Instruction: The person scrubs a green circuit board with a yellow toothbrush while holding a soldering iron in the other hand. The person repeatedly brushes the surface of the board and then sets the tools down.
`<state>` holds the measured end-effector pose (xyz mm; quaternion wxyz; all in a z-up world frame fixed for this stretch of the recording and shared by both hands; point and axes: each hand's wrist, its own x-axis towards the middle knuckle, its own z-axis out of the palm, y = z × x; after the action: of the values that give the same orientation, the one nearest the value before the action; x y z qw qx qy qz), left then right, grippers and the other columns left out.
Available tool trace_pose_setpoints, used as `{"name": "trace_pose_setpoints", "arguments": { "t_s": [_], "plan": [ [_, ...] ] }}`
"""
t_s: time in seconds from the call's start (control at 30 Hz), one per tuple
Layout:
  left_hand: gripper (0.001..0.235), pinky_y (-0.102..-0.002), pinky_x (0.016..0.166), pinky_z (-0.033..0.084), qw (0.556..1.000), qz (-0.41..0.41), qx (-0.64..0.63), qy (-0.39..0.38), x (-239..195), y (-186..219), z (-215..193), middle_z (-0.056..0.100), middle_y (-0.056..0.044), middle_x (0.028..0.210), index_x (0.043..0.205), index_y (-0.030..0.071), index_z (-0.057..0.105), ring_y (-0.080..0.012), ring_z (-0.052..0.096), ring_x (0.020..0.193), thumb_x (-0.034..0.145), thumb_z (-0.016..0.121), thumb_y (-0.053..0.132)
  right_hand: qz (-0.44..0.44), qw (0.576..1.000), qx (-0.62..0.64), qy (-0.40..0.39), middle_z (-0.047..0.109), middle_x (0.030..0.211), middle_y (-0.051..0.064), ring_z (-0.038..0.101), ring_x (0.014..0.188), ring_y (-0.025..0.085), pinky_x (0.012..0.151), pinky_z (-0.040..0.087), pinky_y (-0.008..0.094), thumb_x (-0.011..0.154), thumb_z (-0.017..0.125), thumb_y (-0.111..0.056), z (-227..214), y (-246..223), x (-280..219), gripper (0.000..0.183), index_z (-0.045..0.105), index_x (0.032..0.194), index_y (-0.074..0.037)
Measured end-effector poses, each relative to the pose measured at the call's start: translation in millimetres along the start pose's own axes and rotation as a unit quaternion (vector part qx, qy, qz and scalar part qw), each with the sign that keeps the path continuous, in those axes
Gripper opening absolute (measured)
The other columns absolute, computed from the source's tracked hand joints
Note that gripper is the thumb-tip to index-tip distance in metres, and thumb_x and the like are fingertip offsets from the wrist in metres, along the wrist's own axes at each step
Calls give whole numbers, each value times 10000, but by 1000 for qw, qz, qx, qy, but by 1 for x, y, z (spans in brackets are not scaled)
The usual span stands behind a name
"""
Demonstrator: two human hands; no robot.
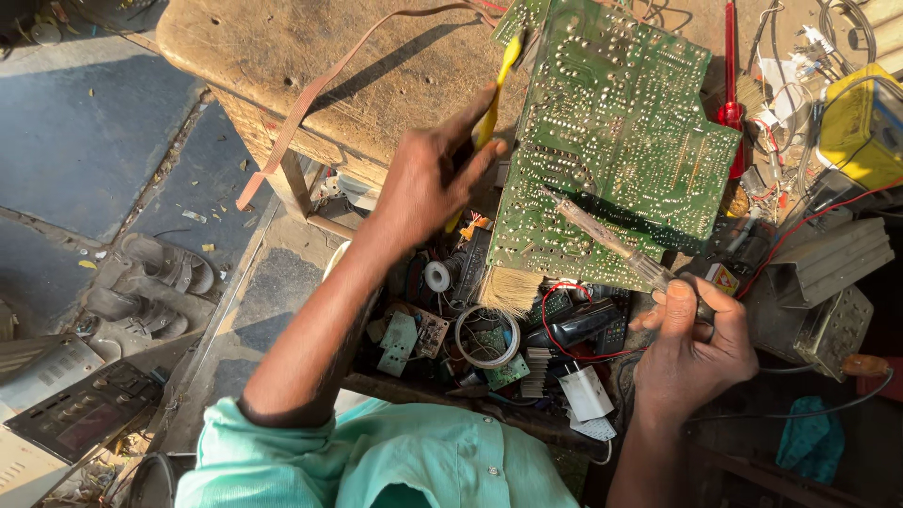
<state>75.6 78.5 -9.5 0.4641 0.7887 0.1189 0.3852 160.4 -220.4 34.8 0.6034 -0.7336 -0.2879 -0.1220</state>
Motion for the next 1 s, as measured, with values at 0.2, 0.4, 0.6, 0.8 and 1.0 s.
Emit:
{"name": "trace_pose_setpoints", "arguments": {
  "t_s": [0.2,0.4,0.6,0.8,1.0],
  "plan": [
    [671,-438,568,517,995,-6,87,-51,-60,53,2,686,-169,794,1553,62,452,-300,671,620,952,738,148,4,1000,19,4,668,873,148,621,629,101,549,566,260,1108,663,51,1,6,-4,57,636,1148,80],
    [889,-468,603,545,970,43,221,-88,-75,74,25,687,-208,867,1596,-45,282,-370,685,700,781,631,25,5,1000,11,-1,677,893,157,627,657,105,566,584,277,1112,647,40,2,3,-7,57,640,1154,78],
    [892,-478,554,549,940,6,279,-196,-77,85,39,684,-226,818,1569,-133,219,-366,690,636,772,596,6,17,999,27,6,686,958,169,618,670,104,570,584,285,1104,640,28,2,4,-10,67,636,1148,78],
    [618,-462,564,549,976,-38,18,-215,-64,108,7,667,-276,844,1440,-107,444,-306,718,581,869,635,32,-70,985,105,114,601,817,124,557,563,103,483,507,265,1133,648,0,0,-6,-23,105,562,1178,40],
    [425,-492,544,502,976,-73,49,-198,-57,107,-3,647,-240,682,1287,-94,619,-374,671,604,884,631,42,-86,969,111,201,560,791,117,446,556,105,466,384,222,1207,598,-85,-35,-20,-17,161,512,1125,24]
  ]
}}
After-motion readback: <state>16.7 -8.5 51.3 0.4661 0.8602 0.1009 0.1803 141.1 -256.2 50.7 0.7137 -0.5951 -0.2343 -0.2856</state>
